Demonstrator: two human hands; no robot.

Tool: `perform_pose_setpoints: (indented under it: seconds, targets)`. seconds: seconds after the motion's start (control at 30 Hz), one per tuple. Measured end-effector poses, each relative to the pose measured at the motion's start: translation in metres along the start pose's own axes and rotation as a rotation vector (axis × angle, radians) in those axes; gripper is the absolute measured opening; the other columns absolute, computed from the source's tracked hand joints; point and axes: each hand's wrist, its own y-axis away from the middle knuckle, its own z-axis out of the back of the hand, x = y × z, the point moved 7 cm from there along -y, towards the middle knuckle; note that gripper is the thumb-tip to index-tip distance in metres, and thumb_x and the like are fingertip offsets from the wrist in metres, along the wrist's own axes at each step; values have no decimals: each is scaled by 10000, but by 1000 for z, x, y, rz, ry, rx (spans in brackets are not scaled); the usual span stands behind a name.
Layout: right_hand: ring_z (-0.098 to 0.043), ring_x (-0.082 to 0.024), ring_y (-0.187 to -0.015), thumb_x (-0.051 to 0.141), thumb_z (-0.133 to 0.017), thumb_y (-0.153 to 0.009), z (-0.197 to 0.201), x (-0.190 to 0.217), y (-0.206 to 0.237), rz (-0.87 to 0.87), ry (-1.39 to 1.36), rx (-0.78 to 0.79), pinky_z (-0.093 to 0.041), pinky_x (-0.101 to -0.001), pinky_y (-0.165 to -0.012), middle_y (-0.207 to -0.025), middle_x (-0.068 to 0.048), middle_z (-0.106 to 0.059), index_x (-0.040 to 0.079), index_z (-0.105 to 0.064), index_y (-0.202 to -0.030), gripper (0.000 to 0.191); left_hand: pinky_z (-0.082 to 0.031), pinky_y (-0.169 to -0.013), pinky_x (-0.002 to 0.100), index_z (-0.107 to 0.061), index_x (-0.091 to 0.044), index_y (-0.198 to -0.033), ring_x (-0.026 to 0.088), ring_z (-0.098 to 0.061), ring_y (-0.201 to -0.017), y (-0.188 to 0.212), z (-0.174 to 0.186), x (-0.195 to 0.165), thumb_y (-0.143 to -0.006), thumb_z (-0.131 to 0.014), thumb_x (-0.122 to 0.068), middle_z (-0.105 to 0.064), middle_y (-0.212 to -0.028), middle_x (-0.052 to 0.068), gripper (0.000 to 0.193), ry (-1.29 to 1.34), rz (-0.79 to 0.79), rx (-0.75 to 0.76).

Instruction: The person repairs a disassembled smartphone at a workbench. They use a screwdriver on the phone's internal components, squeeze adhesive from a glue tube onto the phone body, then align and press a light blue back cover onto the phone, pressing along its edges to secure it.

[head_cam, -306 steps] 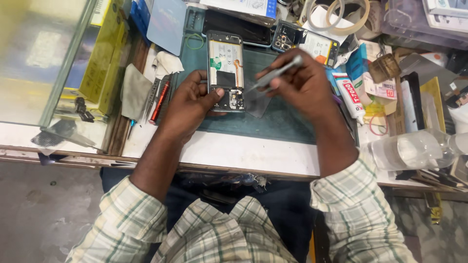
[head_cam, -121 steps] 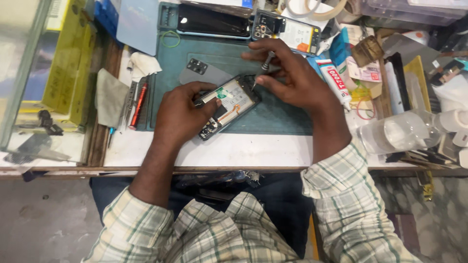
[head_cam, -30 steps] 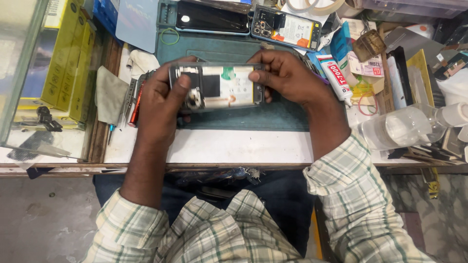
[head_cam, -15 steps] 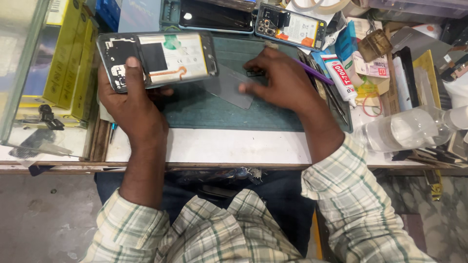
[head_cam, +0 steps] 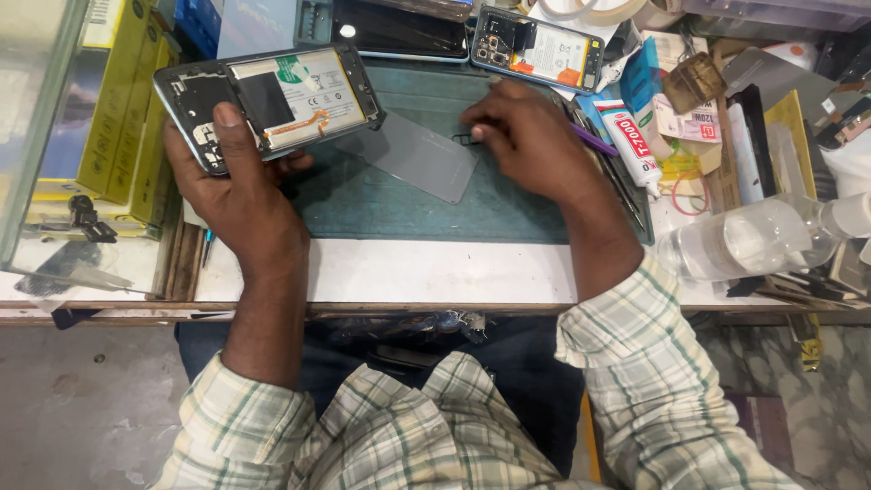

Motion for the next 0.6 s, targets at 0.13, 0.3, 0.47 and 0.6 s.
perform_pose_setpoints:
  seconds: [0.13,0.3,0.47,0.6]
  targets:
    - [-700,-266,-879,121,-798,-897,6,-14,4,-89,11,22,-527,-386,-754,-992,-111,-670,71,-775,-1072,184,-642,-671,303,-463,-52,-1468,175,-761,-891,0,-2,1,-1176,-606,-311,-721,-1117,117,415,-6,33,14]
    - [-706,-263,-859,137,-849,-850,5,-7,4,-29,21,17,-543,-385,-739,-976,-119,-677,55,-772,-1017,201,-625,-615,291,-487,-16,-1337,161,-757,-837,0,-9,2,-1193,-587,-306,-723,-1057,104,338,-11,83,66]
    - [-704,-242,-814,108,-835,-851,4,-9,2,-125,9,49,-536,-375,-719,-944,-124,-685,24,-720,-931,163,-583,-589,276,-580,-33,-1288,131,-708,-789,4,-9,2,-1139,-613,-299,-711,-1005,65,307,-74,52,105]
    - [-701,-204,-725,89,-796,-895,7,-6,2,-139,-96,23,-533,-352,-662,-853,-89,-715,34,-681,-961,143,-580,-829,266,-651,27,-1257,136,-689,-934,1,-11,7,-1207,-667,-236,-728,-1086,95,269,-34,3,155]
